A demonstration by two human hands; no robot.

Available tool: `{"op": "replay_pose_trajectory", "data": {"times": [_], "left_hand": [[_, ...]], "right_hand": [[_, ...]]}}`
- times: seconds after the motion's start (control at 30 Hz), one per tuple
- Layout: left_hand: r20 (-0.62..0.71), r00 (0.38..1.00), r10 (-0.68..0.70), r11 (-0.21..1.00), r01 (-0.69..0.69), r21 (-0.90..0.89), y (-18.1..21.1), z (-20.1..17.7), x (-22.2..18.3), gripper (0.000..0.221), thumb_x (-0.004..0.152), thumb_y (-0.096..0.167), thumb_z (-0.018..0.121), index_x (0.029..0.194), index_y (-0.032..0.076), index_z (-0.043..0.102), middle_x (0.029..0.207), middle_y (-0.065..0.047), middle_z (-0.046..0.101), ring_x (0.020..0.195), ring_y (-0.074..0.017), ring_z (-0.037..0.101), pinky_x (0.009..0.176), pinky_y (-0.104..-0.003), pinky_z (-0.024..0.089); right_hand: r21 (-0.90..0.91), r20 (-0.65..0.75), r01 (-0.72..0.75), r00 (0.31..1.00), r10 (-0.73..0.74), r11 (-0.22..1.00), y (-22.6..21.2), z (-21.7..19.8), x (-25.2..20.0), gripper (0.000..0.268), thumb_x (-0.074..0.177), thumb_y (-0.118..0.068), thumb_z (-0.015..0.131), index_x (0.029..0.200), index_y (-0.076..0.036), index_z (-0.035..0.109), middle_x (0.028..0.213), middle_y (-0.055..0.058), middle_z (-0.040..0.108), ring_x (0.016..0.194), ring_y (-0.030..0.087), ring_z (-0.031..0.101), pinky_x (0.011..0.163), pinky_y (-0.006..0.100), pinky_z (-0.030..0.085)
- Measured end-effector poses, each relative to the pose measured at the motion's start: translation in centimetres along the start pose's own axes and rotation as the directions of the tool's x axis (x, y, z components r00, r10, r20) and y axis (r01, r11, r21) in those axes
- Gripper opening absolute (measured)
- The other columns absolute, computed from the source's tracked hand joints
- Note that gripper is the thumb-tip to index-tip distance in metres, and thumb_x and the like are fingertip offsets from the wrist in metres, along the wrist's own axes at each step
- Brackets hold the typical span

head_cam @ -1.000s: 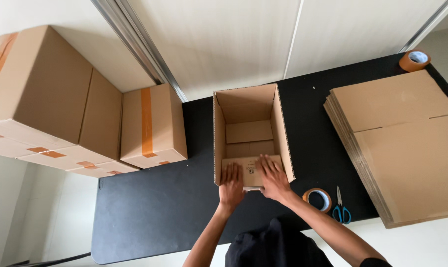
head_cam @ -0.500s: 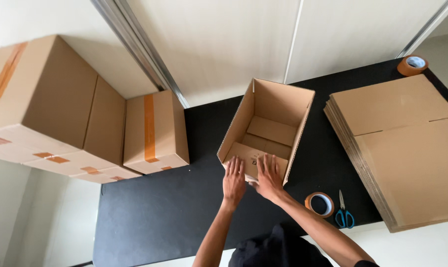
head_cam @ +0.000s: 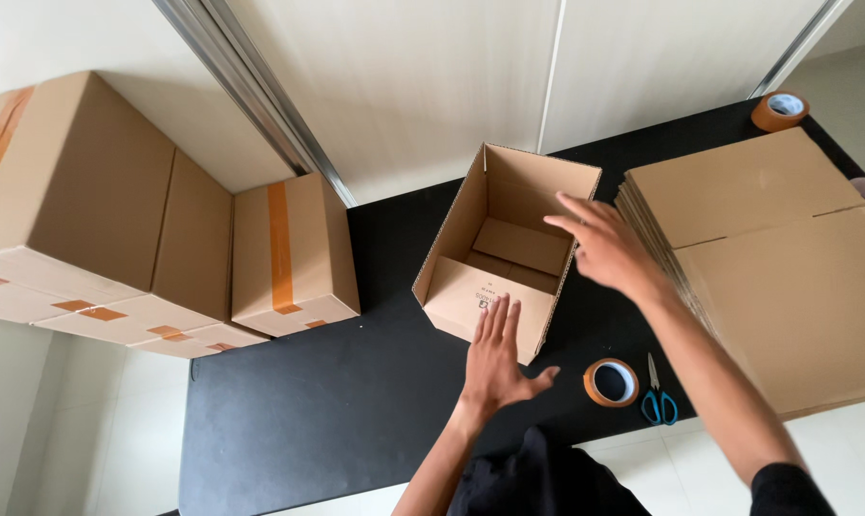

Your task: The person folds a flat cardboard box into shape, closes the flaps, and seals it with packing tape. They then place the sealed box on top of a stack of other boxes.

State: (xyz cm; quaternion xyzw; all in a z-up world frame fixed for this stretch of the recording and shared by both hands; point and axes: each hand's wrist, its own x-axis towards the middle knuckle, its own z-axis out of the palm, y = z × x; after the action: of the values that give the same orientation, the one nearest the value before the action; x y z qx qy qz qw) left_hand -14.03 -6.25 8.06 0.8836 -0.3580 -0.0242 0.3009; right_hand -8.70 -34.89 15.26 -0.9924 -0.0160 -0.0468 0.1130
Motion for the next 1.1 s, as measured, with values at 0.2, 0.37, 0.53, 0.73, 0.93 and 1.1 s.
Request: {"op": "replay_pose_trajectory", "data": {"times": [0.2,0.37,0.53,0.73,0.93,1.1], "left_hand": [[0.089,0.995,-0.039,0.998,0.033,0.062,-1.0,5.1,0.7,0.128,0.075,0.086,0.069,0.166,-0.003,0.052,0.172,-0.026,0.050,0.164,-0.0481,0.044,0.138,-0.060,0.035],[-0.047,0.996,0.070,0.989,-0.063,0.136,-7.2,9.3,0.5,0.088,0.093,0.079,0.069,0.140,0.005,0.077,0.156,-0.021,0.065,0.156,-0.0429,0.056,0.129,-0.058,0.044],[-0.008,0.991,0.135,0.988,-0.134,0.077,-14.7,5.0,0.2,0.068,0.082,0.057,0.083,0.130,0.009,0.083,0.139,-0.015,0.078,0.151,-0.0357,0.064,0.131,-0.052,0.047],[0.065,0.994,-0.090,0.976,0.101,-0.192,-20.9,-1.5,0.9,0.054,0.077,0.028,0.080,0.130,0.021,0.086,0.137,-0.009,0.085,0.137,-0.0417,0.074,0.133,-0.059,0.045],[0.119,0.937,-0.328,0.891,0.349,-0.289,-18.9,-6.7,2.0,0.050,0.075,0.035,0.093,0.125,0.032,0.090,0.127,0.003,0.089,0.134,-0.0273,0.078,0.126,-0.049,0.054],[-0.071,0.994,-0.083,0.995,0.079,-0.058,-14.3,-7.9,2.8,0.056,0.083,0.040,0.096,0.133,0.018,0.084,0.132,-0.005,0.087,0.130,-0.0313,0.079,0.129,-0.052,0.050]], "right_hand": [[-0.264,0.043,0.052,0.998,-0.042,0.963,8.7,7.2,1.9,0.053,0.087,-0.017,0.091,0.137,-0.027,0.079,0.177,0.002,0.058,0.172,0.028,0.043,0.139,0.050,0.037],[-0.269,-0.180,0.031,0.980,-0.082,0.963,9.6,11.1,1.1,0.040,0.079,-0.029,0.098,0.117,-0.032,0.083,0.142,-0.008,0.077,0.157,0.025,0.059,0.132,0.048,0.049],[-0.266,-0.224,0.035,0.970,-0.097,0.963,5.8,13.3,-1.6,0.046,0.074,-0.042,0.101,0.115,-0.036,0.081,0.125,-0.012,0.078,0.144,0.023,0.063,0.126,0.050,0.050],[-0.151,-0.180,0.130,0.971,-0.157,0.980,-0.4,19.7,-4.4,0.029,0.102,-0.039,0.080,0.125,-0.027,0.069,0.116,-0.002,0.073,0.123,0.026,0.068,0.109,0.051,0.055],[-0.190,-0.165,0.127,0.973,-0.160,0.973,-4.5,16.5,-5.1,0.021,0.108,-0.033,0.073,0.125,-0.023,0.064,0.111,-0.002,0.070,0.118,0.022,0.067,0.104,0.045,0.055],[0.131,0.117,0.040,0.992,-0.056,0.991,-6.8,7.8,-5.2,0.046,0.115,-0.038,0.062,0.157,-0.017,0.061,0.142,0.013,0.073,0.143,0.028,0.066,0.125,0.050,0.047]]}}
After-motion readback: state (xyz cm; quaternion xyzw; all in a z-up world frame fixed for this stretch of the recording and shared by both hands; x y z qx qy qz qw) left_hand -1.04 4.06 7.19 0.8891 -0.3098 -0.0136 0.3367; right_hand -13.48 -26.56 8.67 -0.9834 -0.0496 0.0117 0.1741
